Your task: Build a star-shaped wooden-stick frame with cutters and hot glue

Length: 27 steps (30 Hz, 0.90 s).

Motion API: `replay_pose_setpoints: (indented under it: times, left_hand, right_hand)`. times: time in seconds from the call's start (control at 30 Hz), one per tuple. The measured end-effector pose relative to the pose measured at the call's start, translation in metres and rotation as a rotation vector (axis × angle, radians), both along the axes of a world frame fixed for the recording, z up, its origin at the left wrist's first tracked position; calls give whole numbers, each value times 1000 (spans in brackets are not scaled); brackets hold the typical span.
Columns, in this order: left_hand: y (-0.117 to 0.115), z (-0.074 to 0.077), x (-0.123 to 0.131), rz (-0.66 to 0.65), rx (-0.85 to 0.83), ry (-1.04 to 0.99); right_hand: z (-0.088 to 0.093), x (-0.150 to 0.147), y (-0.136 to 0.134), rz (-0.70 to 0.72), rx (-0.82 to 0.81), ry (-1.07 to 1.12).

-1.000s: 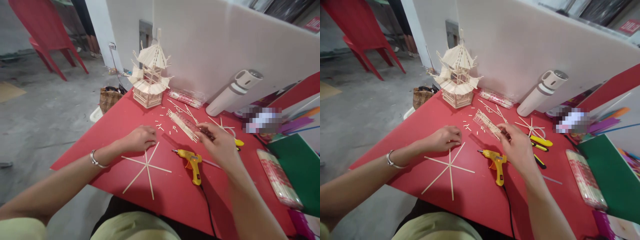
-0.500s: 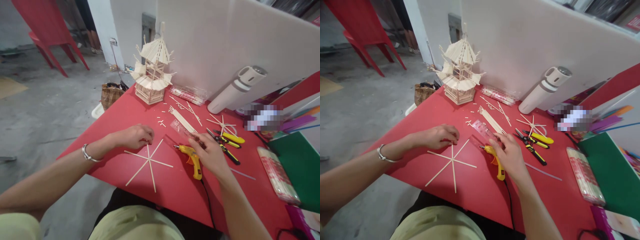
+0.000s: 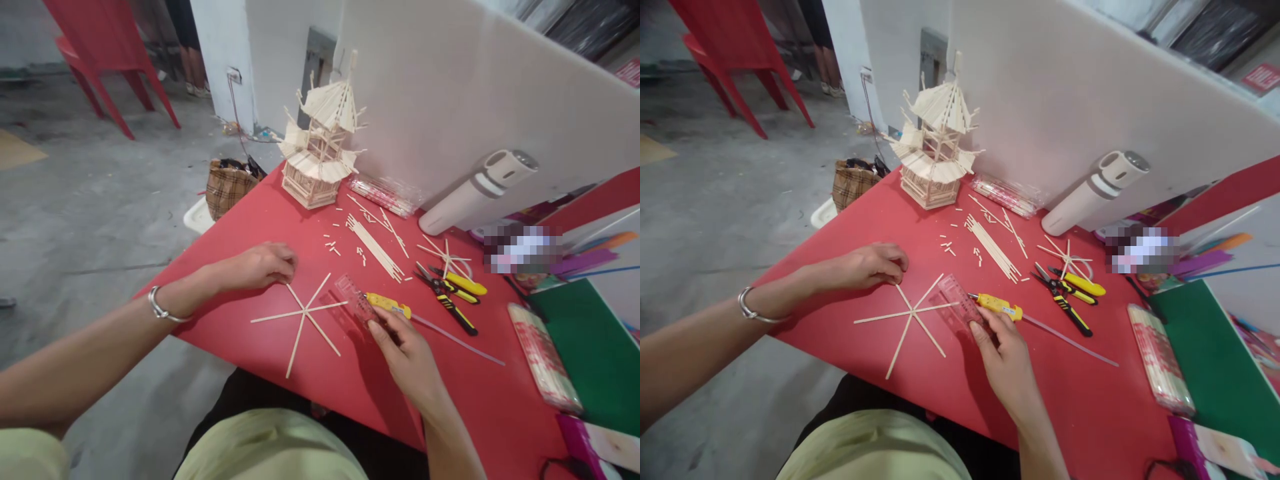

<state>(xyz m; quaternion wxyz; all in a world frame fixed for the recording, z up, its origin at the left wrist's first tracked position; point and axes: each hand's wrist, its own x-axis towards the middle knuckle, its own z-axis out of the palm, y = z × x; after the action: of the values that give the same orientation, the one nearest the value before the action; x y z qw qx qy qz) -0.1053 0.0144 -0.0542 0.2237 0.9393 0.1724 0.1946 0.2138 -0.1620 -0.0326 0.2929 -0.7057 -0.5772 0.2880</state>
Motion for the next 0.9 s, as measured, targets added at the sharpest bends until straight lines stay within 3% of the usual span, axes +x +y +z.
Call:
replay_pose_setpoints:
  times: [0.27,0.9]
  left_hand:
    - [5,-9,-20,54,29,-33]
    - [6,-11,6,36,9,-52]
  right_hand:
    - [1,-32,20,40,-66,133]
    - [-1,-51,37,74,-99,254]
